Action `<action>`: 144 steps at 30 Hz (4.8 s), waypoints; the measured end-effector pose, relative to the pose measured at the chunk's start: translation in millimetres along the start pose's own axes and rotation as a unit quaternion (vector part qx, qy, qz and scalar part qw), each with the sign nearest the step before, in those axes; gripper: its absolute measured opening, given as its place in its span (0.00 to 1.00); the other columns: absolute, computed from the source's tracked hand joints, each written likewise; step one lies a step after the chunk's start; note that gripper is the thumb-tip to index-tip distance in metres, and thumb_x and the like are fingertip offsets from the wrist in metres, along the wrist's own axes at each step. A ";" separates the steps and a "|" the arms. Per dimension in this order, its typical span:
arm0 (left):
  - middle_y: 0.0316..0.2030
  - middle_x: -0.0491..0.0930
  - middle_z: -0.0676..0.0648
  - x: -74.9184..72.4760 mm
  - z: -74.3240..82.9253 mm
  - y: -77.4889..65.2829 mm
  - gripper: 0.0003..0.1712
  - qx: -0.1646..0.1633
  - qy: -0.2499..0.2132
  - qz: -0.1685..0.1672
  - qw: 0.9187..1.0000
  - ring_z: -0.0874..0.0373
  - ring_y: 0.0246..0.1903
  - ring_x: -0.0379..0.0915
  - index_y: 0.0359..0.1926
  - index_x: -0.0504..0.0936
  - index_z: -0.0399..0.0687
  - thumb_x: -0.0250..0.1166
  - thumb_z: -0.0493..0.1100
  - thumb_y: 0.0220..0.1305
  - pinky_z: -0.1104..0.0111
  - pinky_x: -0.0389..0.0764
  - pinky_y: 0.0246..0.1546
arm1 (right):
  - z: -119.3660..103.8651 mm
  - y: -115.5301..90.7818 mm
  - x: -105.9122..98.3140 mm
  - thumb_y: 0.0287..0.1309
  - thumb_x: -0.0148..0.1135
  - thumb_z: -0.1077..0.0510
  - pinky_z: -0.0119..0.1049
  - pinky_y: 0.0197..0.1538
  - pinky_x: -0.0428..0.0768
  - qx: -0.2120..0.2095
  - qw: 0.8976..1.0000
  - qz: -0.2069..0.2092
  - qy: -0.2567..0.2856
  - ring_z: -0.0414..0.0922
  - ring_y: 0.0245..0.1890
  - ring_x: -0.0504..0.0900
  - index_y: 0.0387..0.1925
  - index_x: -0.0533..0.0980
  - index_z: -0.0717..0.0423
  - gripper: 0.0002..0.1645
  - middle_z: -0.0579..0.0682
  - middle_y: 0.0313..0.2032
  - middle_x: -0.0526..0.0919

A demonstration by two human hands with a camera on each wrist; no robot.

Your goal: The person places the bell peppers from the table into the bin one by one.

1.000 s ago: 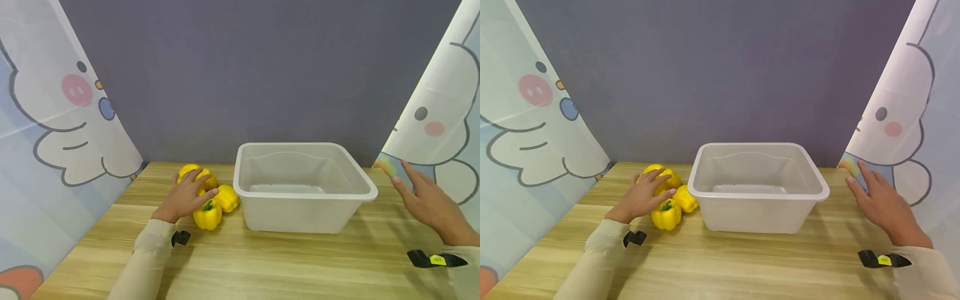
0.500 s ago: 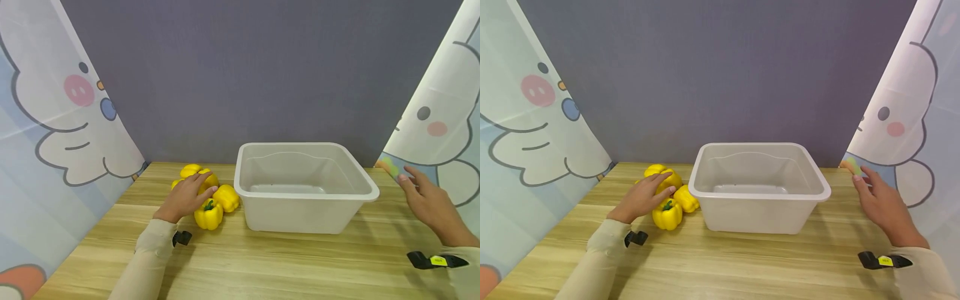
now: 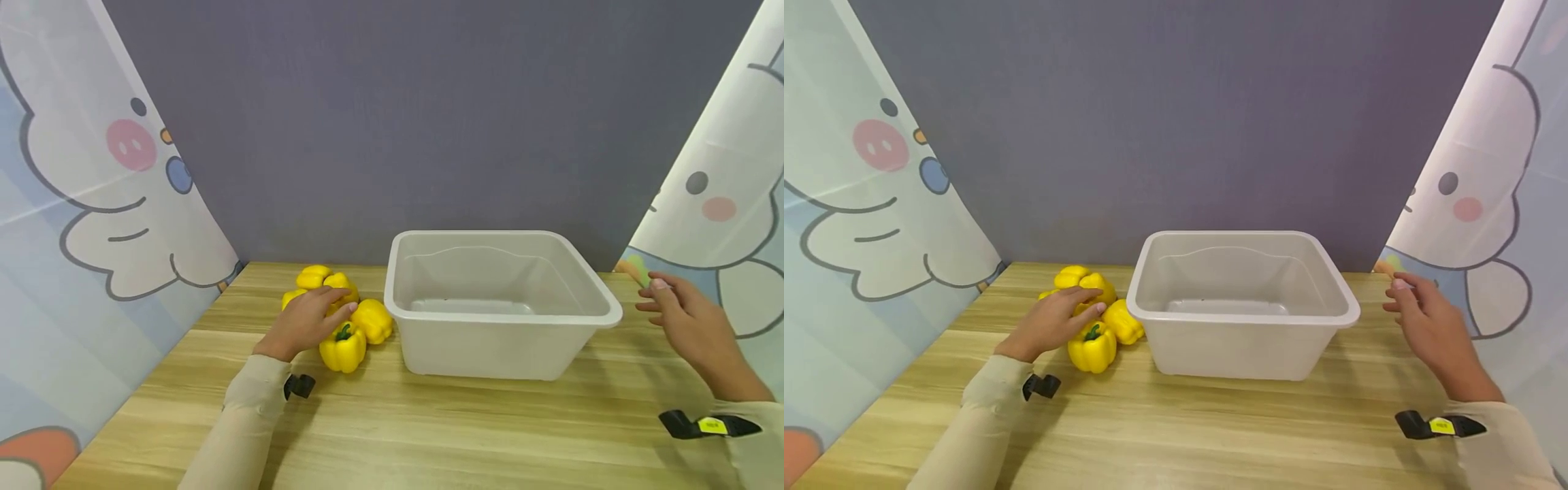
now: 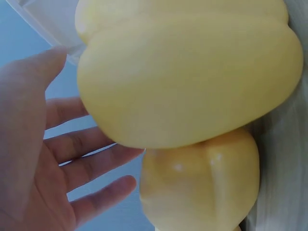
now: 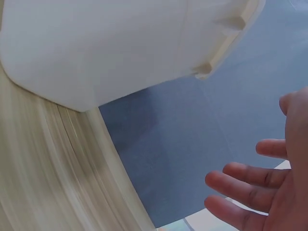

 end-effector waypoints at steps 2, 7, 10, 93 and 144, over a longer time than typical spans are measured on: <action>0.55 0.81 0.45 -1.4 0.1 0.4 0.30 0.007 0.000 0.009 1.000 0.48 0.53 0.79 0.60 0.81 0.46 0.51 0.63 0.75 0.50 0.78 0.53 | -1.3 0.5 1.5 0.80 0.35 0.49 0.19 0.31 0.77 -0.001 1.000 -0.001 0.021 0.14 0.36 0.73 0.73 0.55 0.71 0.34 0.65 0.53 0.78; 0.53 0.82 0.46 -1.7 -0.4 1.2 0.28 0.010 0.003 0.011 1.000 0.50 0.50 0.80 0.58 0.83 0.47 0.53 0.62 0.75 0.51 0.79 0.51 | -5.7 1.1 7.8 0.80 0.37 0.49 0.25 0.34 0.82 -0.005 0.997 -0.007 0.078 0.21 0.37 0.79 0.71 0.57 0.74 0.34 0.28 0.45 0.75; 0.52 0.83 0.47 -1.6 0.5 1.4 0.26 0.012 -0.001 0.010 1.000 0.50 0.49 0.80 0.57 0.83 0.47 0.54 0.60 0.75 0.52 0.79 0.50 | -11.1 1.4 12.8 0.80 0.37 0.50 0.25 0.34 0.82 -0.015 0.995 -0.013 0.094 0.22 0.38 0.80 0.70 0.58 0.75 0.33 0.24 0.44 0.75; 0.59 0.79 0.48 3.6 21.8 -9.1 0.38 0.006 0.013 -0.142 0.990 0.47 0.58 0.74 0.61 0.81 0.56 0.73 0.67 0.52 0.47 0.76 0.51 | -55.9 -6.0 42.1 0.81 0.32 0.50 0.18 0.41 0.71 -0.046 0.991 -0.085 0.090 0.26 0.52 0.66 0.80 0.49 0.51 0.31 0.63 0.68 0.60; 0.48 0.80 0.52 -16.6 8.3 -2.3 0.37 0.004 -0.117 0.008 0.993 0.57 0.39 0.75 0.58 0.75 0.50 0.74 0.65 0.54 0.61 0.78 0.40 | -53.0 -5.3 46.1 0.81 0.36 0.53 0.19 0.44 0.74 -0.062 0.983 -0.106 0.134 0.28 0.53 0.70 0.80 0.48 0.42 0.32 0.48 0.70 0.62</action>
Point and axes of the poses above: each hand's wrist, its own y-axis towards the middle knuckle, its own x-axis out of the palm, z = x × y, the point moved 6 cm from there along y, towards the middle knuckle
